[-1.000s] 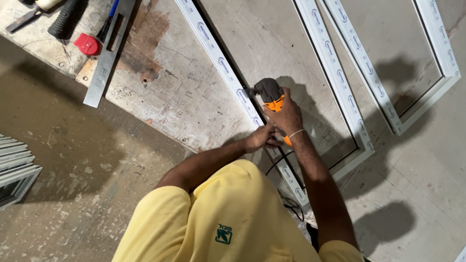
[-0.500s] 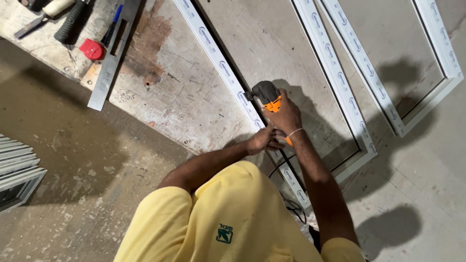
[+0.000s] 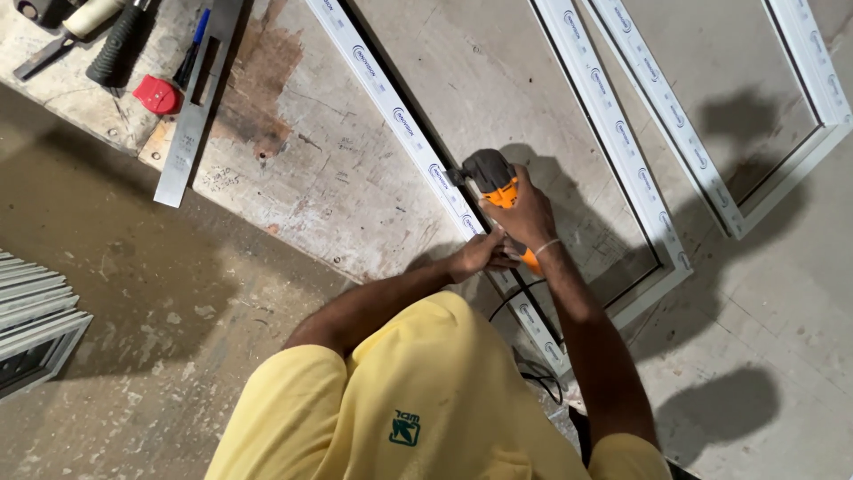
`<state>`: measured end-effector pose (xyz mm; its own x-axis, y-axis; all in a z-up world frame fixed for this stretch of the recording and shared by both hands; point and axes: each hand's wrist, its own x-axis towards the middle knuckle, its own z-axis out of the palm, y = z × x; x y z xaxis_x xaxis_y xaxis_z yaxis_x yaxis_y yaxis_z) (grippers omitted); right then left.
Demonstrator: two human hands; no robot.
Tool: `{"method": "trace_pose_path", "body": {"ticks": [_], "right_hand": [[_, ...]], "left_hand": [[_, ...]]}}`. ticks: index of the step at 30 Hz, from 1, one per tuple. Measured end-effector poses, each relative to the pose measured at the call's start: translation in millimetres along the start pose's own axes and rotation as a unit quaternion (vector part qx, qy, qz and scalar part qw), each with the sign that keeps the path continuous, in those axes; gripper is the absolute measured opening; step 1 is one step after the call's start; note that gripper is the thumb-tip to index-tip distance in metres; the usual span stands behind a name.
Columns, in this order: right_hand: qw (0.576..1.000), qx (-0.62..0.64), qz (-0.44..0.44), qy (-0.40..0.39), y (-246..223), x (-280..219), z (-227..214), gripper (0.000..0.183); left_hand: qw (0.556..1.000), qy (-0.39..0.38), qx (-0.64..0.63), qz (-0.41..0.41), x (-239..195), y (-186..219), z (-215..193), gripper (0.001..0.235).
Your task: Using a multi-tool to trim or cut a PVC window frame on a workbench.
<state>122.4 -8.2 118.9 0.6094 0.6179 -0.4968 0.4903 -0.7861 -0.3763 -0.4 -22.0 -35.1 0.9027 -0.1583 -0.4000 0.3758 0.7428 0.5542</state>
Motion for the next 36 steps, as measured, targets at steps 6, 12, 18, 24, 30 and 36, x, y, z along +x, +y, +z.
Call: {"method": "trace_pose_path", "body": {"ticks": [6,12,18,24,30,36], "right_hand": [[0.999,-0.04,0.004,-0.003,13,-10,0,0.086],[0.998,-0.045,-0.041,0.009,37,-19,2,0.085],[0.999,-0.039,-0.014,-0.016,57,-30,4,0.089],[0.999,-0.042,-0.027,-0.003,55,-35,2,0.087],[0.999,-0.04,0.023,-0.029,51,-27,3,0.093],[1.0,-0.001,-0.028,-0.004,28,-9,3,0.082]], "left_hand": [[0.997,0.018,-0.07,0.015,26,-40,-6,0.071],[0.995,-0.053,0.008,0.088,12,-30,-3,0.071],[0.987,-0.093,0.071,0.114,24,-45,-15,0.068],[0.991,-0.072,0.048,0.097,29,-54,-15,0.061],[0.987,-0.093,0.035,0.125,22,-46,-11,0.06],[0.998,-0.029,-0.001,0.048,7,-14,1,0.072]]}}
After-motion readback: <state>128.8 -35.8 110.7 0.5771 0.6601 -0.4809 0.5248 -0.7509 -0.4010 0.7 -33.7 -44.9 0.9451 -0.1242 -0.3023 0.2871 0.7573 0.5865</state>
